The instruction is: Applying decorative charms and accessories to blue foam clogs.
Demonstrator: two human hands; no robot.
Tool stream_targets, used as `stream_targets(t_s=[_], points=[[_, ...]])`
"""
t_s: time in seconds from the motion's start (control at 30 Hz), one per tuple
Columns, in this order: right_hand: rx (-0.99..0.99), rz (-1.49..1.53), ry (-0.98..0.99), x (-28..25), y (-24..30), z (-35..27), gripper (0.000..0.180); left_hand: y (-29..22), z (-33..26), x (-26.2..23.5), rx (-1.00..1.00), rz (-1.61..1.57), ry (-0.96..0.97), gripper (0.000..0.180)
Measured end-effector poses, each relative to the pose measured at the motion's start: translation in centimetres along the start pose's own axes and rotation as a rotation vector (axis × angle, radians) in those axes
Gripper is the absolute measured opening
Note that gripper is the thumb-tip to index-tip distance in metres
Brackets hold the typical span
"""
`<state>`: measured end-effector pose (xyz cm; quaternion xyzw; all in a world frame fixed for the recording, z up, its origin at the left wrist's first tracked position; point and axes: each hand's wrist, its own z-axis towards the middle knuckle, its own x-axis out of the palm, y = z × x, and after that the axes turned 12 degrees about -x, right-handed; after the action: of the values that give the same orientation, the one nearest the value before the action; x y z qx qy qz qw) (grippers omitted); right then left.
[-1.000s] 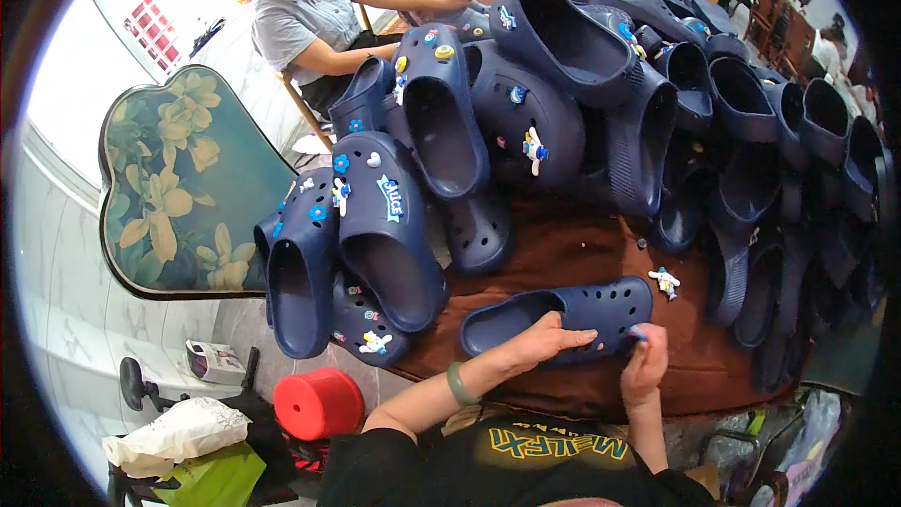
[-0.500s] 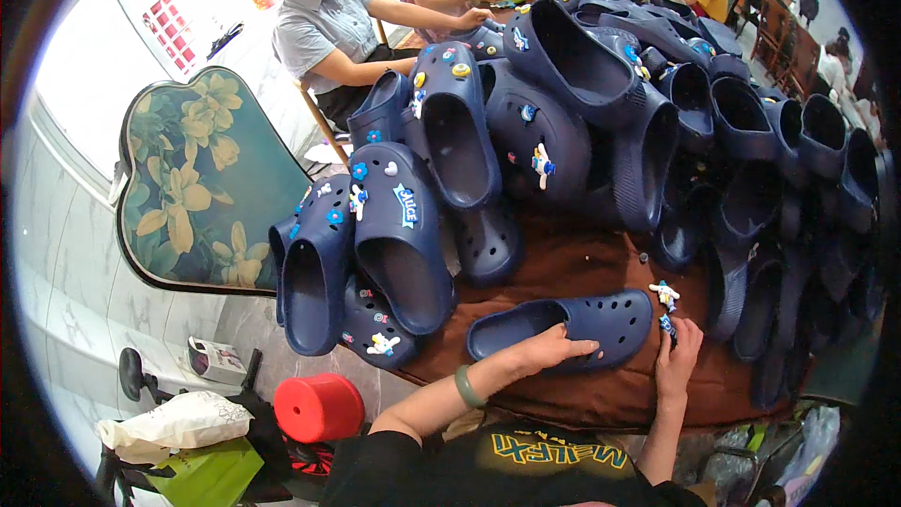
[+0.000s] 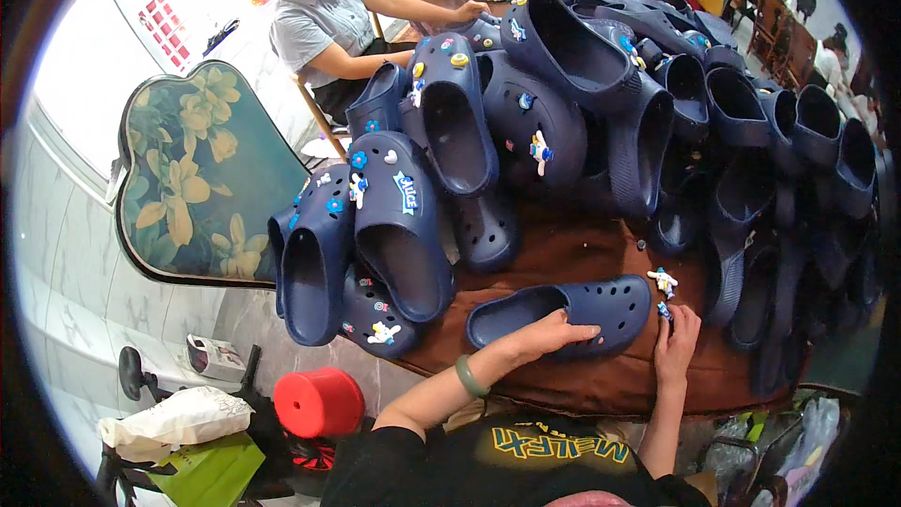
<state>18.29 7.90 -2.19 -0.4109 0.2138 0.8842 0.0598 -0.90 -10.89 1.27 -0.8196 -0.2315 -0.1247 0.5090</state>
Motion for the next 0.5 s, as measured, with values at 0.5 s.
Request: stream_targets(t_s=[0.5], points=[[0.006, 0.004, -0.002, -0.12, -0.23, -0.19, 0.022, 0.07, 0.46, -0.03, 0.041, 0.048, -0.012, 0.034]])
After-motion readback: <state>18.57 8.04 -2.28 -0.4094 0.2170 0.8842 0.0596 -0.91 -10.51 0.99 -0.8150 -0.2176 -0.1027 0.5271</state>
